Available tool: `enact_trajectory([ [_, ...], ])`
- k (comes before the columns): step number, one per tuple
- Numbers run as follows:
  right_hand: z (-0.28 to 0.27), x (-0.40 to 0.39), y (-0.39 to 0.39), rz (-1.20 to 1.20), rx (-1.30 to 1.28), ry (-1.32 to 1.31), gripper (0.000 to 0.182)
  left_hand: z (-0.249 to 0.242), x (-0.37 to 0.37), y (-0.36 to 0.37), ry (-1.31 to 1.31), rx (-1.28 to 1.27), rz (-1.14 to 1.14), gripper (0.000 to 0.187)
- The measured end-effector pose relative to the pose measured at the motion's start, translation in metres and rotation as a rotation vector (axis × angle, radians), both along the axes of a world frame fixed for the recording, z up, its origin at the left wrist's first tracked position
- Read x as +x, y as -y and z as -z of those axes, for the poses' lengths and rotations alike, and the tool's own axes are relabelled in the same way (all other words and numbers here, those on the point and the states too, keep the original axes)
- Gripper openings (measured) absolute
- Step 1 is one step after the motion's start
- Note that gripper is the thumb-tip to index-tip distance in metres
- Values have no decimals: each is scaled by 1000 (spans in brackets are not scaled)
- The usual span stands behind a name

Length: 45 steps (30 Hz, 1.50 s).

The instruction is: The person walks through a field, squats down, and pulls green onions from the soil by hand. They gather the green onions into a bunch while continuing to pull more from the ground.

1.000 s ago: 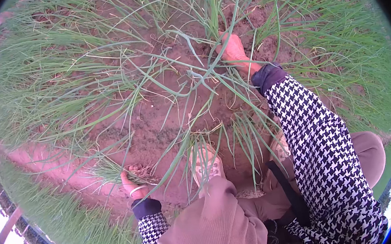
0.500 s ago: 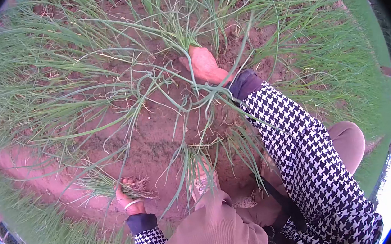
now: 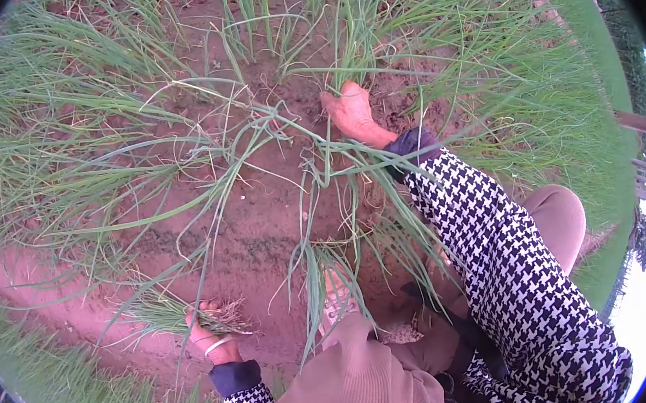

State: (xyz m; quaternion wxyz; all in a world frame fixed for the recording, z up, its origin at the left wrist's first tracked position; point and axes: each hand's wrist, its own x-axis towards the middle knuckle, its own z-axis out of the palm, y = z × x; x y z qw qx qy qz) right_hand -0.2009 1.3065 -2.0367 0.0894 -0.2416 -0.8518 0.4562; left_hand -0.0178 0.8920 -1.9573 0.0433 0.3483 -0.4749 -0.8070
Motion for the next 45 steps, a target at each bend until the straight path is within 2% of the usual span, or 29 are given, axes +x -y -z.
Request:
enact_trajectory([
  [3,-2,-9,12,-97,230,-63,25,-5,4,-3,31,-29,-15,14],
  [4,-3,-5,17,-69,292,-155,19,-7,6,-5,44,-51,-24,14],
  [7,-3,-5,18,-262,250,-307,14,-5,7,-4,54,-64,-13,16],
  [8,-18,-2,27,-278,120,-305,14,-4,9,1,55,-47,0,17],
  [11,-30,-21,42,-244,24,-346,20,1,13,8,74,-94,-22,19],
  [12,-31,-29,44,-159,-118,-214,26,1,13,7,82,-127,-40,19],
  [15,-36,-41,36,51,-346,-36,31,-14,11,-3,116,-147,-64,19],
  [16,-12,-50,33,170,-375,-55,32,-15,12,1,99,-112,-48,18],
  [19,18,-59,18,503,-640,-254,22,-12,19,11,69,-54,-27,18],
  [20,15,-67,9,487,-545,-204,20,-11,18,10,69,-67,-32,18],
  [23,6,-63,6,310,-519,-177,19,-6,16,19,72,-66,-21,21],
  [24,1,-66,8,239,-445,-98,31,-7,15,21,66,-39,-8,21],
  [27,-15,-68,19,29,-202,-131,27,-10,19,21,49,-4,12,18],
  [28,-19,-73,22,29,-126,-58,31,-13,23,19,60,-6,1,18],
  [31,-25,-88,22,-124,26,-115,33,-19,23,14,92,-8,-4,17],
  [32,-37,-87,22,-179,47,-21,33,-17,26,14,99,-17,-7,17],
  [35,-33,-104,27,-263,309,-102,32,-15,29,15,70,44,-11,15],
  [36,-32,-104,25,-293,333,-200,30,-16,29,14,52,80,-12,15],
  [39,-26,-99,-2,-302,376,-186,31,-16,13,0,147,-3,-3,23],
  [40,-22,-100,-2,-233,373,-179,27,-15,12,-3,144,6,-15,21],
  [43,-13,-113,-4,-266,402,-119,23,2,27,25,72,87,46,18],
  [45,-26,-95,1,-138,91,-239,20,7,30,28,77,68,30,19],
])
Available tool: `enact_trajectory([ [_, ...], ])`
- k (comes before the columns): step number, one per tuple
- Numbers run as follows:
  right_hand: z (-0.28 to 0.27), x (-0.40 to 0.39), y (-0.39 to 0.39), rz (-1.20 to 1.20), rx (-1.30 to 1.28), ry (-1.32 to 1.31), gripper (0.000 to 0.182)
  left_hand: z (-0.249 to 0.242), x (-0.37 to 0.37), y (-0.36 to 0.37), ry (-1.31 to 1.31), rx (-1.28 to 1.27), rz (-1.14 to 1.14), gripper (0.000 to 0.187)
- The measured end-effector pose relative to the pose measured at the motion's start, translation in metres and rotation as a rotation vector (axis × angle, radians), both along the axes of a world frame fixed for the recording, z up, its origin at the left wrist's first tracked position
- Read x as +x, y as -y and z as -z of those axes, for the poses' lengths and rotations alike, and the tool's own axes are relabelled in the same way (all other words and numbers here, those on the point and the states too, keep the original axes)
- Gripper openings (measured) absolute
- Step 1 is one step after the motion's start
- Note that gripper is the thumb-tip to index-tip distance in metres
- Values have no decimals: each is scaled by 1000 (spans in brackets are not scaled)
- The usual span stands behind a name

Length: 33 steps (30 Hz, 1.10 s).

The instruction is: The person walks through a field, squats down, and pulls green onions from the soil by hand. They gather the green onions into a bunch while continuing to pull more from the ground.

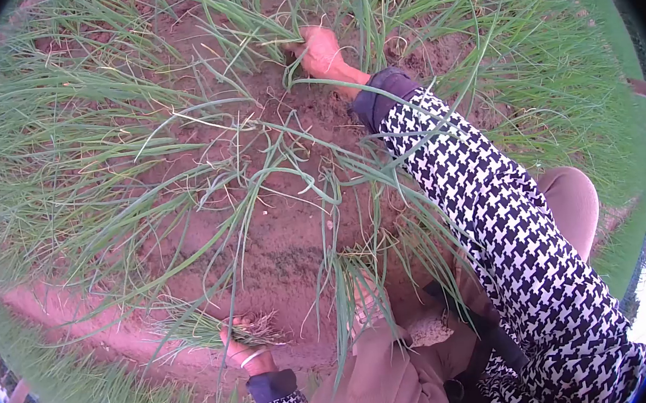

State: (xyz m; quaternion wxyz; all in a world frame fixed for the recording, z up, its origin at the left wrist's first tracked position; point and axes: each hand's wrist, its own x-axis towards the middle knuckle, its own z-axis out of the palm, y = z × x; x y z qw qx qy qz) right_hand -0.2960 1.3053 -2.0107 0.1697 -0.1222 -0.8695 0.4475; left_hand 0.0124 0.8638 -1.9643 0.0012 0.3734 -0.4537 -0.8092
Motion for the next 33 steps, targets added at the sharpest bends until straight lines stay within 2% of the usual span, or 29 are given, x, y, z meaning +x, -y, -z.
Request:
enact_trajectory([
  [2,8,9,-1,14,-357,-176,18,-3,1,-2,8,-27,-18,19],
  [3,11,12,-1,81,-470,-41,18,-7,0,-5,13,-43,-28,18],
  [6,0,29,1,119,-510,21,19,-14,0,-10,-13,-44,-52,16],
  [10,-28,50,-2,31,-291,224,28,-27,-12,-26,53,-98,-62,22],
  [11,-21,52,-4,-21,-174,188,32,-26,-12,-25,30,-46,-38,23],
  [16,19,53,-4,-398,-170,256,33,-16,4,-15,11,-82,-70,22],
  [18,-2,71,-4,-561,-188,299,32,-15,5,-19,-7,-62,-62,20],
  [19,-10,76,-11,-564,-104,402,28,-17,-3,-29,-7,-56,-53,18],
  [22,7,72,-9,-572,80,431,26,-28,-6,-46,-33,14,-50,13],
  [23,-30,82,0,-586,10,439,27,-25,-6,-40,-51,18,-68,12],
  [27,-24,90,3,-660,73,377,31,-34,-7,-55,-25,-40,-109,11],
  [30,0,84,9,-675,300,-82,29,-32,-4,-58,-19,-54,-120,11],
  [31,4,87,5,-713,286,-35,28,-31,-3,-58,-20,-53,-123,11],
  [33,4,95,1,-604,177,42,28,-29,-4,-60,9,-77,-110,14],
])
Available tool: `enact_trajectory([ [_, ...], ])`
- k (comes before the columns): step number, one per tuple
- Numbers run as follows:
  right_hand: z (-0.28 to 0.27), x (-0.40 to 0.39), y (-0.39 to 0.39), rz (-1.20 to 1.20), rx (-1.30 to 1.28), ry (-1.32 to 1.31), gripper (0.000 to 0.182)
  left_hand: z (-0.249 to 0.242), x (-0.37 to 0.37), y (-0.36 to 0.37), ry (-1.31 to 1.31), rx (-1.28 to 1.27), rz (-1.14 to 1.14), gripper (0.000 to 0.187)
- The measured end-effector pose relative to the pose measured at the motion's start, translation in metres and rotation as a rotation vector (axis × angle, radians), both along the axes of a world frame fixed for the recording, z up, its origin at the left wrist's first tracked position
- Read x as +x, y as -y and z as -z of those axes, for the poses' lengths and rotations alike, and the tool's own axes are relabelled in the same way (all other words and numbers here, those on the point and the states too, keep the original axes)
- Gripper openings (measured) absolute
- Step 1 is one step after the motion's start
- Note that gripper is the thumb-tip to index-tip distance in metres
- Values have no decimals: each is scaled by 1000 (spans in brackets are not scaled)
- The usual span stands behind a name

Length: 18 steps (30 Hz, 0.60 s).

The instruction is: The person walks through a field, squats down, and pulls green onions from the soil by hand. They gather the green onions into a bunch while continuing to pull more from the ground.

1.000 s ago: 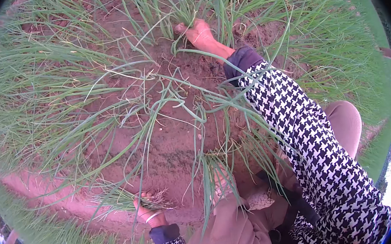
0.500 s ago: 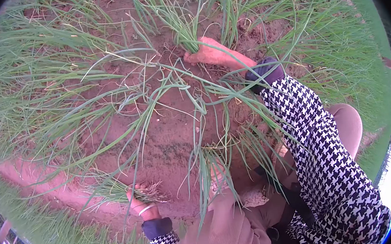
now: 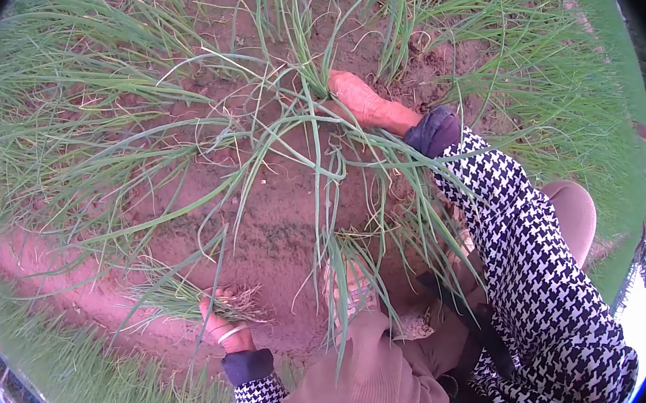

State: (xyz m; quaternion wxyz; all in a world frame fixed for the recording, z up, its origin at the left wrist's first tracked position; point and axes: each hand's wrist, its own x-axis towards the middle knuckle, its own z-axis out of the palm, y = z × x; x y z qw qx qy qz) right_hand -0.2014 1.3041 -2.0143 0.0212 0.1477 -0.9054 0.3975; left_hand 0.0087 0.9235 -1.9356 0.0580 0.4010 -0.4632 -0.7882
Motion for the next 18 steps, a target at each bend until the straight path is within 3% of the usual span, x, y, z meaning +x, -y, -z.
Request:
enact_trajectory([
  [2,-16,9,-8,112,-63,185,29,7,-3,0,-65,77,26,16],
  [3,-20,9,-12,176,-240,322,27,10,-2,-1,-68,43,11,16],
  [8,-12,13,-13,103,-767,424,19,5,0,-2,-4,-72,-32,16],
  [11,-43,10,-1,84,-440,443,17,7,4,-2,7,-69,-21,13],
  [12,-36,5,5,3,-411,357,18,8,6,-2,10,-68,-12,12],
  [15,-23,-12,18,61,-55,218,19,11,1,-8,3,-83,-49,17],
  [18,-16,-21,31,76,-20,-72,18,10,0,-15,21,-114,-63,17],
])
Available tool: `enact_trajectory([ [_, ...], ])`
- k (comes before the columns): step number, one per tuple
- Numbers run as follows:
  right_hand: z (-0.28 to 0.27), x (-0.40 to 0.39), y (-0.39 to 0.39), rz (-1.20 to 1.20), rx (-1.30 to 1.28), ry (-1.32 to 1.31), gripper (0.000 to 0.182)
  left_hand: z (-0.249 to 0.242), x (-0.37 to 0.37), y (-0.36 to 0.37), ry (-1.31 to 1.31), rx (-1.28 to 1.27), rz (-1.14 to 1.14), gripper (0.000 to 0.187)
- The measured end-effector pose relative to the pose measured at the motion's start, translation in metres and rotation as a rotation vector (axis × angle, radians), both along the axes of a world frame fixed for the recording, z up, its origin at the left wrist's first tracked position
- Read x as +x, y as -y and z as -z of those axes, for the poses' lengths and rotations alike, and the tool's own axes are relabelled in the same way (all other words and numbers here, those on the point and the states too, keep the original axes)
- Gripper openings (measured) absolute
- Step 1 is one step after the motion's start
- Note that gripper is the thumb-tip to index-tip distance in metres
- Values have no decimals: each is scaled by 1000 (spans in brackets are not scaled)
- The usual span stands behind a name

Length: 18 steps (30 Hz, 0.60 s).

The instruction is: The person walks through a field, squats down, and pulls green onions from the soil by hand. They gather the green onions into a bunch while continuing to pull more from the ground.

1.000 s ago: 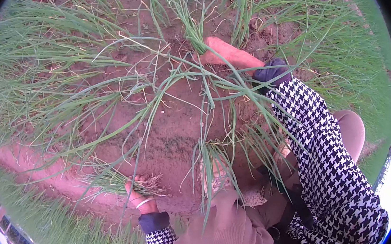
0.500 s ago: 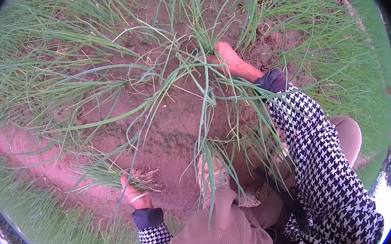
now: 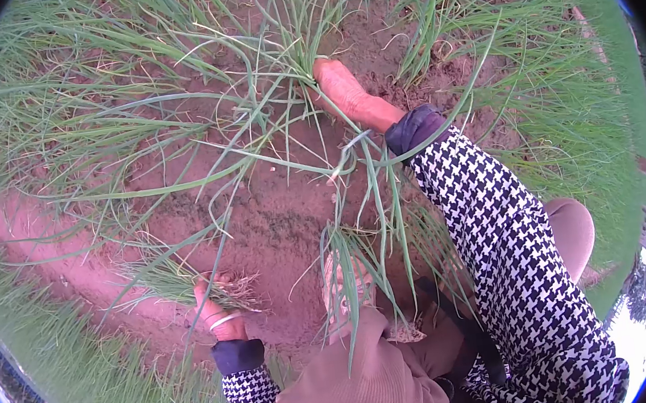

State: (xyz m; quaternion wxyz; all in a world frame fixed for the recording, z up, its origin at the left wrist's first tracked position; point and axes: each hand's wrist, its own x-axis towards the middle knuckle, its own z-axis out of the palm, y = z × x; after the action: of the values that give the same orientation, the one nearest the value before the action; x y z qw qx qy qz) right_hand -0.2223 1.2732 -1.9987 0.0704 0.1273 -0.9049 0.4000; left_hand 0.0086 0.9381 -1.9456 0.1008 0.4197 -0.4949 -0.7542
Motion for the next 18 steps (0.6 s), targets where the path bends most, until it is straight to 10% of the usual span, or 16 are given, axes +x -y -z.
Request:
enact_trajectory([
  [2,16,-11,7,3,27,-279,17,3,3,3,5,6,26,13],
  [5,19,-18,8,145,-132,164,15,6,3,7,-2,57,45,11],
  [9,2,-10,4,-2,-1162,501,18,-15,-2,4,24,6,48,11],
  [10,-7,-7,-3,-95,-716,384,23,-22,-2,5,38,-11,47,12],
  [18,-43,6,29,-484,-230,373,33,-61,8,34,91,-113,61,14],
])
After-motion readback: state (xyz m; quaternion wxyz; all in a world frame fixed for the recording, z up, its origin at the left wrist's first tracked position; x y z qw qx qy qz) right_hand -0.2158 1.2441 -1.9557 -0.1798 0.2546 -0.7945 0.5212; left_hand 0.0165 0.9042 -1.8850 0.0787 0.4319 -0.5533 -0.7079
